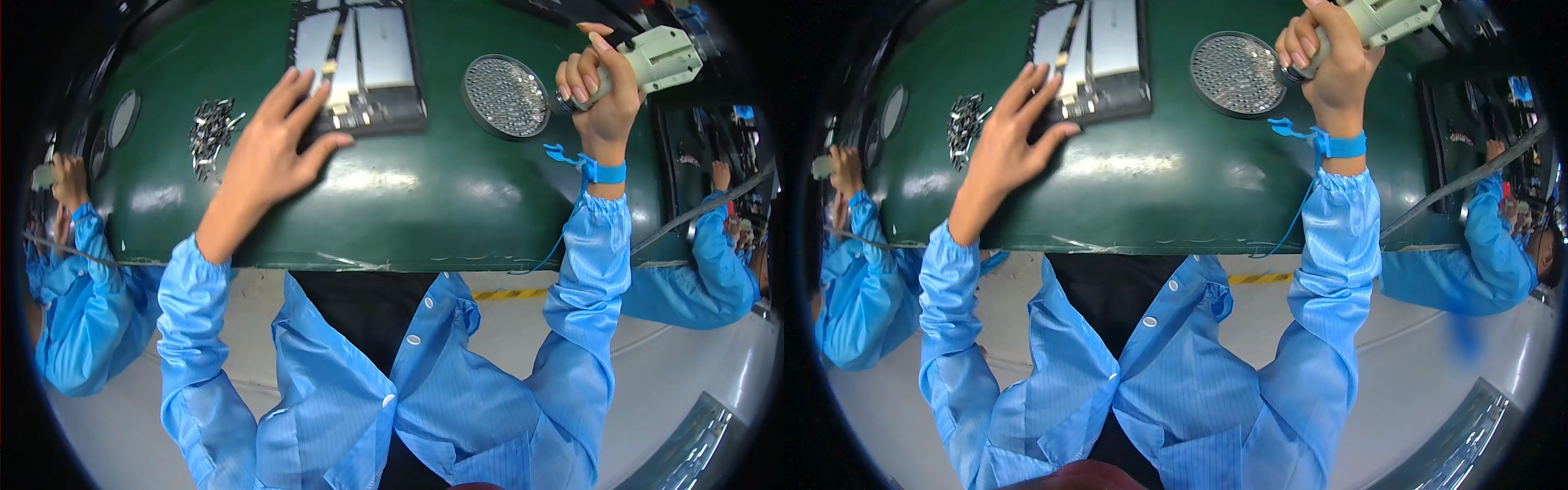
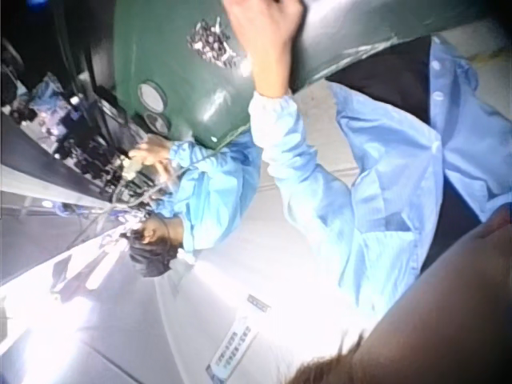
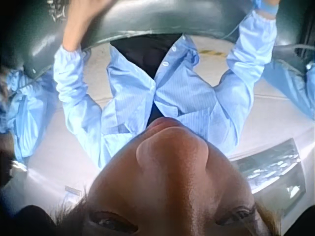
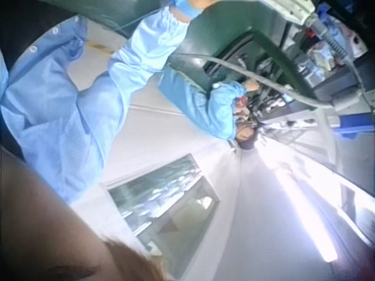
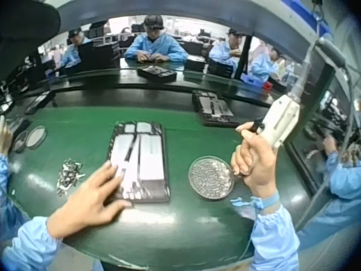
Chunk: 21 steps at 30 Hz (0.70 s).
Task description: Assembling internal components and screen panels into electronic tablet frames using an electric screwdriver on a production line.
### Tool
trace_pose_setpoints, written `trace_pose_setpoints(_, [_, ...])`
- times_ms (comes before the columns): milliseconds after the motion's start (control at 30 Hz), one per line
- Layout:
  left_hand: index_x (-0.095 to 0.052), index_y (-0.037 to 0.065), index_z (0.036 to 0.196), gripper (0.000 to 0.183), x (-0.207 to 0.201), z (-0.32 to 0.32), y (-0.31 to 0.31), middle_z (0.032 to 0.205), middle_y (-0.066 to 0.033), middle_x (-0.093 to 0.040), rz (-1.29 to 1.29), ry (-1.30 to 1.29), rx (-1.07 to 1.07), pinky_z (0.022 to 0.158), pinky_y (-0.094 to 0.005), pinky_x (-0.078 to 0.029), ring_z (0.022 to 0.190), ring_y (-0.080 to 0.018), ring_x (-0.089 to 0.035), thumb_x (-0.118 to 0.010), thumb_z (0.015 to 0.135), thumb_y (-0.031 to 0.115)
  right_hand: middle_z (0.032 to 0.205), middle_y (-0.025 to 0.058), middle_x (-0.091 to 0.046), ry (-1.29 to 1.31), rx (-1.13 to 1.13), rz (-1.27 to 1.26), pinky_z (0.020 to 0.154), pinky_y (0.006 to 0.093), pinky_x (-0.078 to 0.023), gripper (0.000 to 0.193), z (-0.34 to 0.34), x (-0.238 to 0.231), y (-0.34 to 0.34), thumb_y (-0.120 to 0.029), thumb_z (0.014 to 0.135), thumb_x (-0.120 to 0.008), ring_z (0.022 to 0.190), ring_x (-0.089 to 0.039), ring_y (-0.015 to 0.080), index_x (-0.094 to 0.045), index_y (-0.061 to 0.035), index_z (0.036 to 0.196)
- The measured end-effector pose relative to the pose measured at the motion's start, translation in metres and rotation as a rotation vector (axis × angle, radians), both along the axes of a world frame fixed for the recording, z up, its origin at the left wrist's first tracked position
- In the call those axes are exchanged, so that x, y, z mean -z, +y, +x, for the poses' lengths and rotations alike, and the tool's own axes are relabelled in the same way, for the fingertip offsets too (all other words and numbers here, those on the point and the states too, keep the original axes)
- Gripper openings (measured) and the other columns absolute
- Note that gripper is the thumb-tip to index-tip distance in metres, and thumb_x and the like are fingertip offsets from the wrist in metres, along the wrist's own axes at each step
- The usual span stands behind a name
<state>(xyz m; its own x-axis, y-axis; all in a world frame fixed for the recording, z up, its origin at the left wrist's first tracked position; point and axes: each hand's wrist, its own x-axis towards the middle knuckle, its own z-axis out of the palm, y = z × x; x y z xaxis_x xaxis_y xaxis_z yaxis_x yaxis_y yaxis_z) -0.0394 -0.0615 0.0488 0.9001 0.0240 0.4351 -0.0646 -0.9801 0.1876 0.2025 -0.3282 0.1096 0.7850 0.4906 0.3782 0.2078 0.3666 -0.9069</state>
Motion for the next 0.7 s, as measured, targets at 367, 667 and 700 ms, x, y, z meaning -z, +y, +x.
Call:
trace_pose_setpoints(367, [-0.058, 0.002, 0.132, 0.051, 0.029, 0.200, 0.162, 0.138, -0.0198, -0.054, 0.169, -0.028, 0.099, 0.107, -0.0436, -0.041, 0.133, -0.0398, -0.044, -0.060, 0.095, 0.039, 0.050, 0.0010, -0.035, 0.066, -0.001, 0.092, 0.042, 0.0311, -0.037, 0.024, -0.017, 0.015, 0.018, -0.010, 0.091, -0.051, 0.039, -0.036, 0.0117, -0.057, 0.0080, 0.106])
trace_pose_setpoints(667, [-0.064, 0.005, 0.126, 0.045, 0.022, 0.182, 0.113, 0.136, -0.0198, -0.055, 0.411, -0.237, -0.019, 0.109, -0.0445, -0.039, 0.132, -0.0412, -0.046, -0.066, 0.092, 0.035, 0.050, 0.0006, -0.036, 0.067, -0.020, 0.023, 0.041, 0.0304, -0.037, 0.024, -0.027, 0.022, 0.025, -0.009, 0.091, -0.050, 0.039, -0.036, 0.0113, -0.058, 0.0076, 0.106])
trace_pose_setpoints(700, [-0.066, 0.005, 0.122, 0.041, 0.019, 0.164, 0.087, 0.132, -0.0190, -0.058, 0.252, -0.231, 0.060, 0.108, -0.0457, -0.041, 0.128, -0.0395, -0.050, -0.069, 0.090, 0.032, 0.050, 0.0008, -0.036, 0.079, -0.040, 0.041, 0.041, 0.0305, -0.037, 0.024, -0.026, 0.024, 0.025, -0.009, 0.091, -0.050, 0.039, -0.037, 0.0114, -0.058, 0.0077, 0.106])
